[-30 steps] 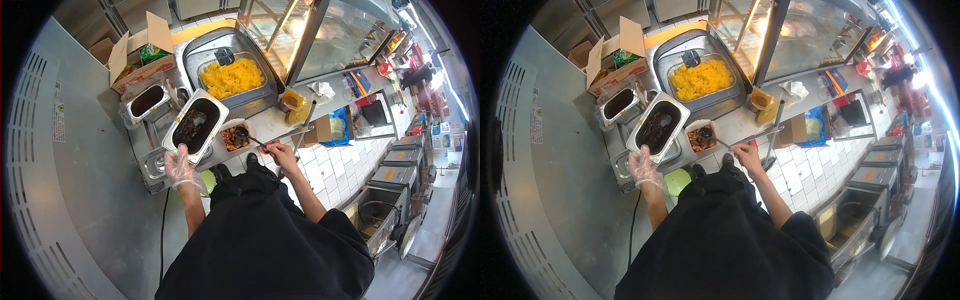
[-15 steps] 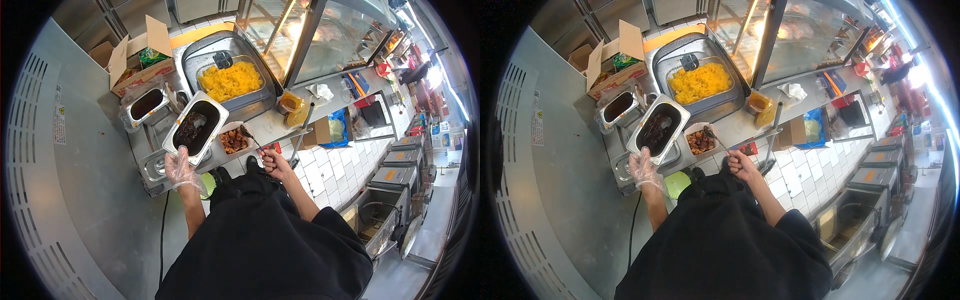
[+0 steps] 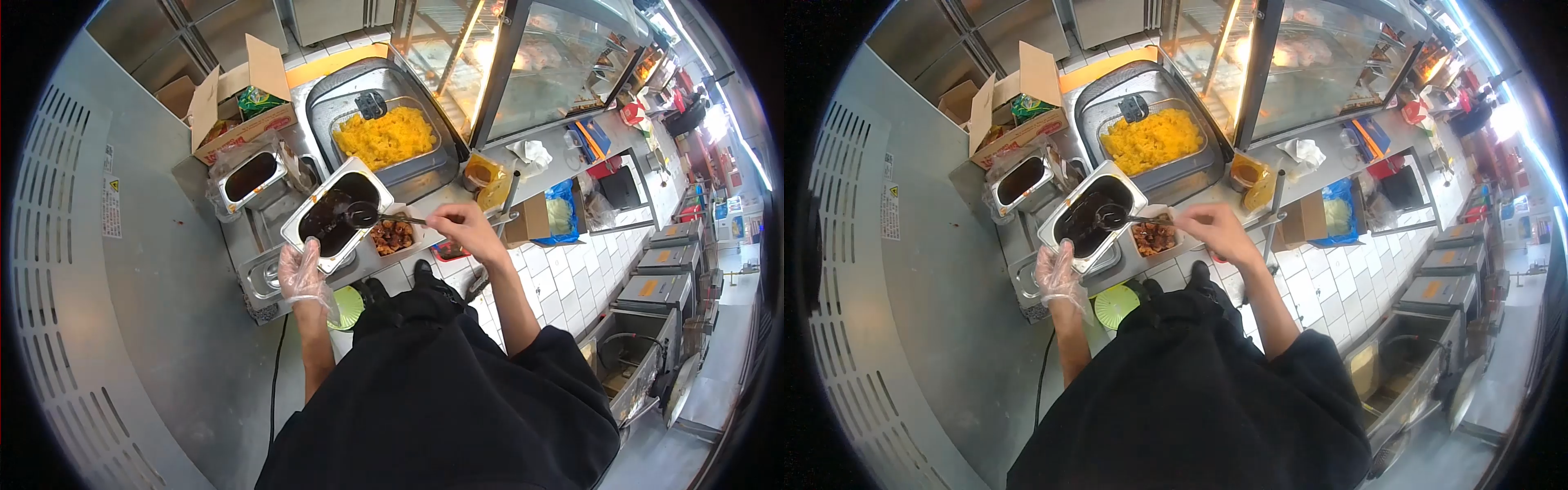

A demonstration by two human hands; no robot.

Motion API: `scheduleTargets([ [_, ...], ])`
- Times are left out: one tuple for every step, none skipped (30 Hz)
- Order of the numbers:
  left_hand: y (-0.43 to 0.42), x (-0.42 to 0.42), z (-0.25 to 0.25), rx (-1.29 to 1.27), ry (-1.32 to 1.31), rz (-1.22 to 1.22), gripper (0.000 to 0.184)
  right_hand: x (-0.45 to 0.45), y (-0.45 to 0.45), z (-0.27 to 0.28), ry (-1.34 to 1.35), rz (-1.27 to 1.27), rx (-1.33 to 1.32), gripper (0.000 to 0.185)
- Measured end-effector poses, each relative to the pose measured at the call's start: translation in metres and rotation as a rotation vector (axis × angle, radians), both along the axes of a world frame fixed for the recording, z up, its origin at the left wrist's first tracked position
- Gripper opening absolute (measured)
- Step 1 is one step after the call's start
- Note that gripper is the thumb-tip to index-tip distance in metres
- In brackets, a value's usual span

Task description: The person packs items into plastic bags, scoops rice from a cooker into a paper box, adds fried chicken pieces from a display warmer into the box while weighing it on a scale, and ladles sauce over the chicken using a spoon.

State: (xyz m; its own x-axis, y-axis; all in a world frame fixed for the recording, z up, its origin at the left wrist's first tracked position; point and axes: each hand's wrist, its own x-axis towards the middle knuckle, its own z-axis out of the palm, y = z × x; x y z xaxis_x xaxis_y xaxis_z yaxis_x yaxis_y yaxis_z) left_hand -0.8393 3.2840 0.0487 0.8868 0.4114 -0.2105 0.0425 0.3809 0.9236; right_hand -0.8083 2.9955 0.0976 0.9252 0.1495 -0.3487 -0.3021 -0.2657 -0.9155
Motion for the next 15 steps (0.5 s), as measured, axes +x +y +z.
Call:
scheduleTargets([
  [0.009,0.003,-0.003,0.039,0.028,-0.033,0.012,0.008,0.01,0.013,-0.156,0.058,-0.08,0.021],
  [0.015,0.007,-0.003,0.08,0.056,-0.067,0.014,0.016,0.023,0.023,-0.314,0.113,-0.159,0.022],
  [0.016,0.013,0.0,0.004,-0.007,-0.095,0.021,0.022,0.036,0.029,-0.472,0.162,-0.238,0.023],
  [0.018,0.018,0.003,0.026,0.018,-0.098,0.022,0.027,0.049,0.032,-0.558,0.179,-0.263,0.024],
  [0.021,0.023,0.007,0.046,0.042,-0.1,0.023,0.033,0.062,0.035,-0.646,0.197,-0.291,0.025],
  [0.025,0.027,0.01,0.066,0.064,-0.099,0.023,0.037,0.071,0.039,-0.735,0.216,-0.319,0.026],
  [0.034,0.032,0.005,0.013,0.016,-0.157,0.022,0.039,0.077,0.046,-0.73,0.222,-0.33,0.027],
  [0.044,0.037,0.006,0.053,0.038,-0.173,0.022,0.038,0.084,0.053,-0.726,0.232,-0.34,0.028],
  [0.055,0.042,0.007,0.092,0.062,-0.184,0.022,0.037,0.09,0.06,-0.721,0.247,-0.35,0.029],
  [0.062,0.045,0.008,0.132,0.088,-0.191,0.022,0.034,0.091,0.066,-0.691,0.221,-0.301,0.03],
  [0.058,0.049,0.02,0.069,0.061,-0.138,0.024,0.029,0.09,0.071,-0.658,0.197,-0.254,0.03],
  [0.067,0.054,0.017,0.077,0.065,-0.125,0.025,0.025,0.088,0.074,-0.624,0.173,-0.209,0.031],
  [0.085,0.06,0.01,0.084,0.071,-0.114,0.025,0.022,0.083,0.07,-0.591,0.146,-0.196,0.03],
  [0.104,0.064,0.004,0.089,0.081,-0.104,0.025,0.019,0.076,0.063,-0.57,0.132,-0.175,0.03],
  [0.123,0.066,0.006,0.118,0.143,-0.136,0.025,0.015,0.066,0.055,-0.547,0.118,-0.155,0.029],
])
